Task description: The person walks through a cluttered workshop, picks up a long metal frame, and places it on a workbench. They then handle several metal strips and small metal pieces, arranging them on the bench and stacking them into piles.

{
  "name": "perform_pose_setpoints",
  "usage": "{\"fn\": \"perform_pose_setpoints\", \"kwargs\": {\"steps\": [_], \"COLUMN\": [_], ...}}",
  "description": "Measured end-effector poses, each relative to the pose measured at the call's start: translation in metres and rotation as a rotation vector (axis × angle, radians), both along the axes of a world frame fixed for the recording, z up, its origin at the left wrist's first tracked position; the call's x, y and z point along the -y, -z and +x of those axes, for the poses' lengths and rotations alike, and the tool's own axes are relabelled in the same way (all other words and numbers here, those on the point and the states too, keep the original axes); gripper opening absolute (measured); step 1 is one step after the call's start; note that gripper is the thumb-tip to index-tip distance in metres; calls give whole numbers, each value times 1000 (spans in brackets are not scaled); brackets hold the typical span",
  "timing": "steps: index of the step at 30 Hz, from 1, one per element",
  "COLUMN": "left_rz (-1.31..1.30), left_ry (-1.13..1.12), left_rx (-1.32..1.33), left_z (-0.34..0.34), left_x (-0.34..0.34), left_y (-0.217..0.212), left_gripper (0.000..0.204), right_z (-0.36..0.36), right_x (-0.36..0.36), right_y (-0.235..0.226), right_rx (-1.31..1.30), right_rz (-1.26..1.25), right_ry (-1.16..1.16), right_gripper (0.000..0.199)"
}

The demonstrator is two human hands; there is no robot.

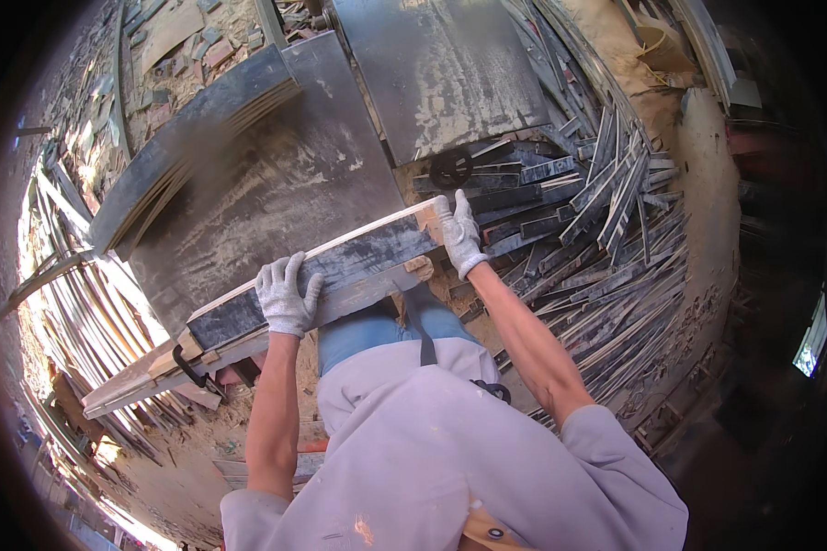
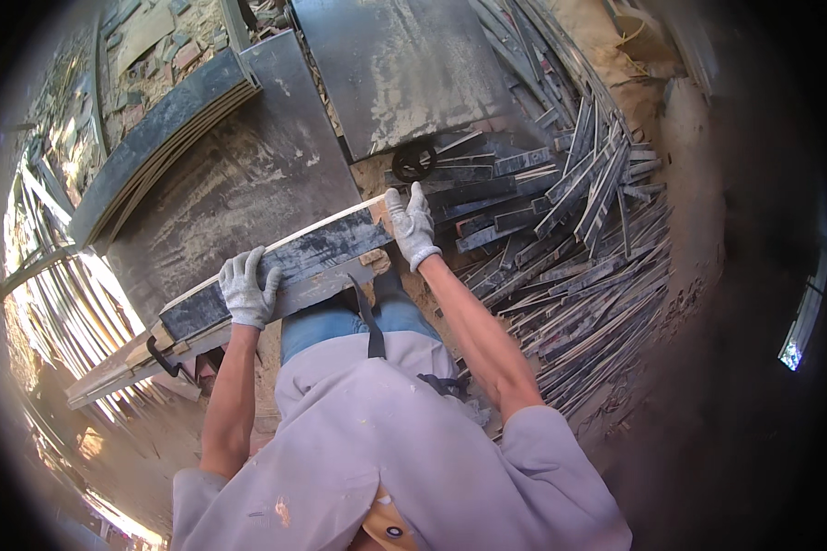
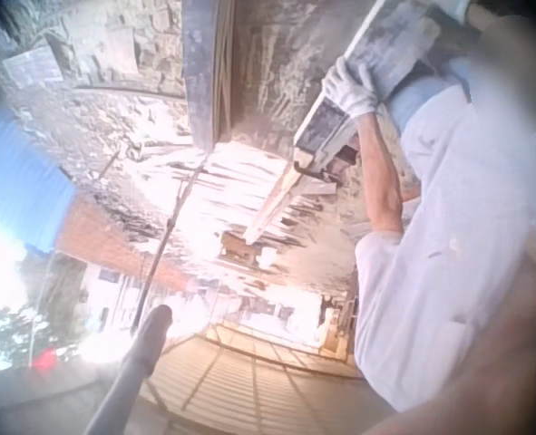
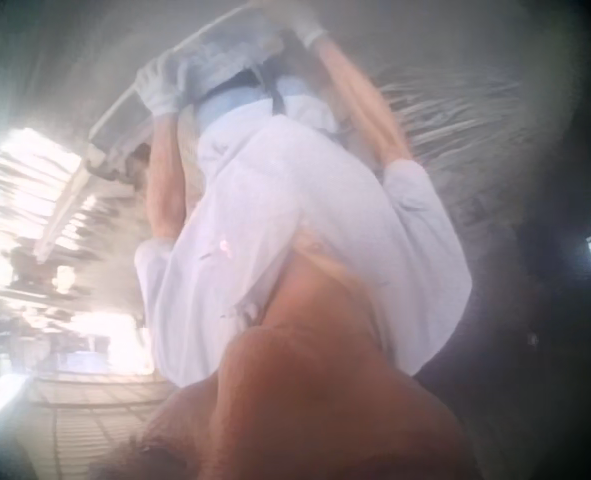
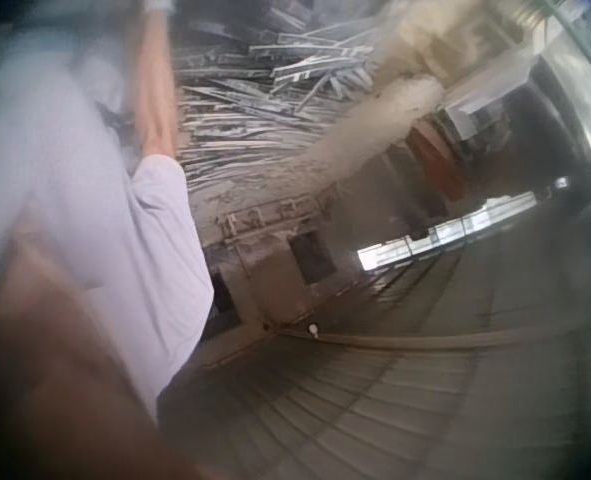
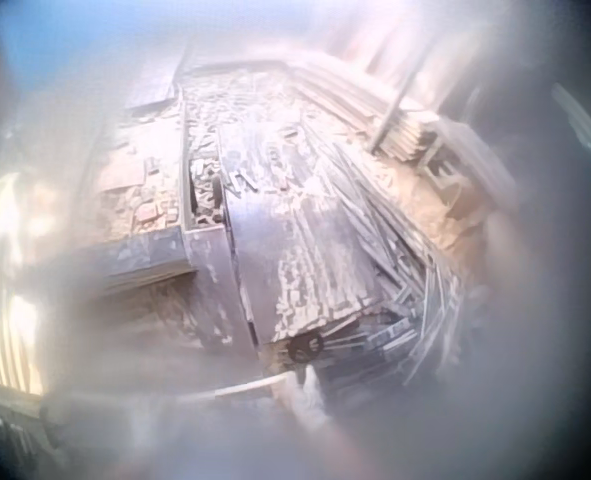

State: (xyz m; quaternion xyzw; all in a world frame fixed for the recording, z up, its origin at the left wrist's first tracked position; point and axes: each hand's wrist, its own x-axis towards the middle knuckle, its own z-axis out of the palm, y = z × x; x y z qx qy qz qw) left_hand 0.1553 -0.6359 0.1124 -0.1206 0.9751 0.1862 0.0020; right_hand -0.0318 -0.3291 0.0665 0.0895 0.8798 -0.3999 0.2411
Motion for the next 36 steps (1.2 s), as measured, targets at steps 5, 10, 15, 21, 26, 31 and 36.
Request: {"fn": "perform_pose_setpoints", "kwargs": {"steps": [5,10,15,21,26,31,36], "left_rz": [-44,-98,-163,-205,-241,-238,-246], "left_ry": [-23,-21,-42,-91,-114,-115,-115], "left_rx": [-61,-110,-177,-204,-210,-258,-247], "left_z": [-3,-10,-12,-12,-9,-7,-10], "left_x": [-9,-18,-27,-37,-37,-40,-38], "left_y": [-11,-18,-22,-20,-18,-17,-16], "left_gripper": [50,48,47,46,45,45,44], "right_z": [73,93,97,90,87,83,82], "right_x": [25,68,76,71,71,72,76], "right_y": [-72,-43,-33,-31,-37,-29,-31], "right_rx": [-620,-843,-912,-989,-1022,-964,-1013], "right_rz": [12,498,556,535,529,459,477], "right_ry": [-1060,-1338,-1278,-1224,-1235,-1268,-1268], "right_gripper": [110,60,59,57,58,59,58]}}
